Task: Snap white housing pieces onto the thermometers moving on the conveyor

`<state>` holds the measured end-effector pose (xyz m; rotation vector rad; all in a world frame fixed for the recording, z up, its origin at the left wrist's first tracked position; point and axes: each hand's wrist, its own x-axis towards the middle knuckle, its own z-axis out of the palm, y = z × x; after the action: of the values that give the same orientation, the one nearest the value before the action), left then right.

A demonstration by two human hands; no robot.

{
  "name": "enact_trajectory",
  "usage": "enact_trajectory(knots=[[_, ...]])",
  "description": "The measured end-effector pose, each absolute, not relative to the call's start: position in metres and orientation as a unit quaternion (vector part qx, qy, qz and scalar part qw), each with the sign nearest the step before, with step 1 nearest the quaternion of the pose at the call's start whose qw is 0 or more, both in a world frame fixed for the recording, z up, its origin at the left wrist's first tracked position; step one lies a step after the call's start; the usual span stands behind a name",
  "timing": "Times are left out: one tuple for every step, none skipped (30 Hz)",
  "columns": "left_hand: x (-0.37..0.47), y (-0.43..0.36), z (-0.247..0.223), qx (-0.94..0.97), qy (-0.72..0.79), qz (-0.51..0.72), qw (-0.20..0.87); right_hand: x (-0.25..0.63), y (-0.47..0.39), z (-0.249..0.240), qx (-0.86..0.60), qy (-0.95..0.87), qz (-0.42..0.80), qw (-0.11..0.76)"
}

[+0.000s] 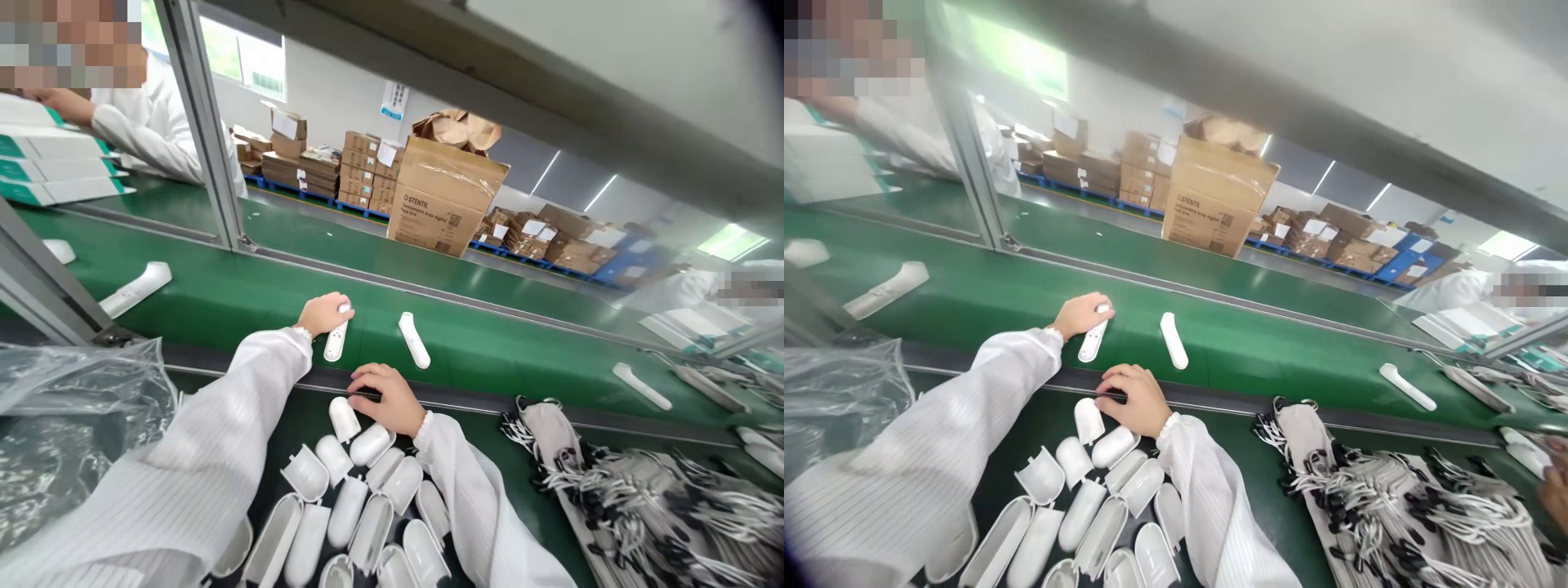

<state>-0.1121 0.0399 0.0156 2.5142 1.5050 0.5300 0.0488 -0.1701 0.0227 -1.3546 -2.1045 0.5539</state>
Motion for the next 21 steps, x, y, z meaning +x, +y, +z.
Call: enact_trajectory(knots=[[-0.108, 0.039, 0.014, 0.841, 0.503, 0.180, 0.078, 0.049, -0.171, 0.024, -0.500, -0.792, 0.209, 0.281], [-0.104, 0.039, 0.013, 0.841, 0.503, 0.182, 0.076, 0.047, -0.172, 0.026, -0.491, -0.802, 0.208, 0.271], [-0.101, 0.039, 0.013, 0.841, 0.504, 0.184, 0.077, 0.045, -0.172, 0.028, -0.481, -0.812, 0.206, 0.258], [-0.099, 0.040, 0.013, 0.839, 0.504, 0.186, 0.080, 0.042, -0.171, 0.029, -0.470, -0.824, 0.203, 0.243], [-0.096, 0.039, 0.013, 0.838, 0.505, 0.188, 0.082, 0.039, -0.170, 0.030, -0.459, -0.834, 0.200, 0.230], [-0.094, 0.039, 0.013, 0.837, 0.506, 0.189, 0.085, 0.035, -0.169, 0.031, -0.448, -0.843, 0.199, 0.220], [-0.092, 0.038, 0.013, 0.837, 0.507, 0.190, 0.086, 0.032, -0.167, 0.031, -0.438, -0.850, 0.199, 0.216], [-0.090, 0.036, 0.012, 0.836, 0.508, 0.190, 0.086, 0.030, -0.165, 0.030, -0.429, -0.853, 0.202, 0.217], [-0.087, 0.034, 0.012, 0.836, 0.508, 0.190, 0.086, 0.028, -0.163, 0.030, -0.421, -0.853, 0.214, 0.222], [-0.085, 0.033, 0.012, 0.836, 0.508, 0.191, 0.085, 0.029, -0.160, 0.028, -0.417, -0.847, 0.233, 0.234], [-0.082, 0.031, 0.012, 0.836, 0.507, 0.191, 0.084, 0.031, -0.157, 0.027, -0.420, -0.833, 0.259, 0.250], [-0.079, 0.029, 0.012, 0.836, 0.507, 0.191, 0.085, 0.035, -0.154, 0.025, -0.432, -0.811, 0.286, 0.272], [-0.076, 0.028, 0.012, 0.836, 0.508, 0.191, 0.086, 0.041, -0.150, 0.023, -0.452, -0.783, 0.306, 0.299], [-0.073, 0.027, 0.012, 0.835, 0.509, 0.191, 0.087, 0.048, -0.146, 0.021, -0.480, -0.751, 0.310, 0.331], [-0.071, 0.026, 0.012, 0.833, 0.511, 0.190, 0.089, 0.055, -0.142, 0.019, -0.513, -0.719, 0.294, 0.365], [-0.068, 0.026, 0.012, 0.832, 0.514, 0.188, 0.091, 0.063, -0.137, 0.016, -0.546, -0.690, 0.260, 0.397], [-0.065, 0.025, 0.011, 0.831, 0.516, 0.187, 0.092, 0.069, -0.133, 0.014, -0.574, -0.667, 0.215, 0.423], [-0.063, 0.025, 0.011, 0.830, 0.517, 0.186, 0.092, 0.075, -0.129, 0.012, -0.595, -0.652, 0.165, 0.439], [-0.060, 0.024, 0.011, 0.830, 0.518, 0.186, 0.092, 0.079, -0.125, 0.009, -0.610, -0.643, 0.120, 0.446], [-0.057, 0.023, 0.012, 0.830, 0.519, 0.184, 0.093, 0.081, -0.122, 0.007, -0.619, -0.640, 0.084, 0.446], [-0.055, 0.023, 0.012, 0.829, 0.520, 0.183, 0.094, 0.082, -0.120, 0.005, -0.624, -0.642, 0.059, 0.441]])
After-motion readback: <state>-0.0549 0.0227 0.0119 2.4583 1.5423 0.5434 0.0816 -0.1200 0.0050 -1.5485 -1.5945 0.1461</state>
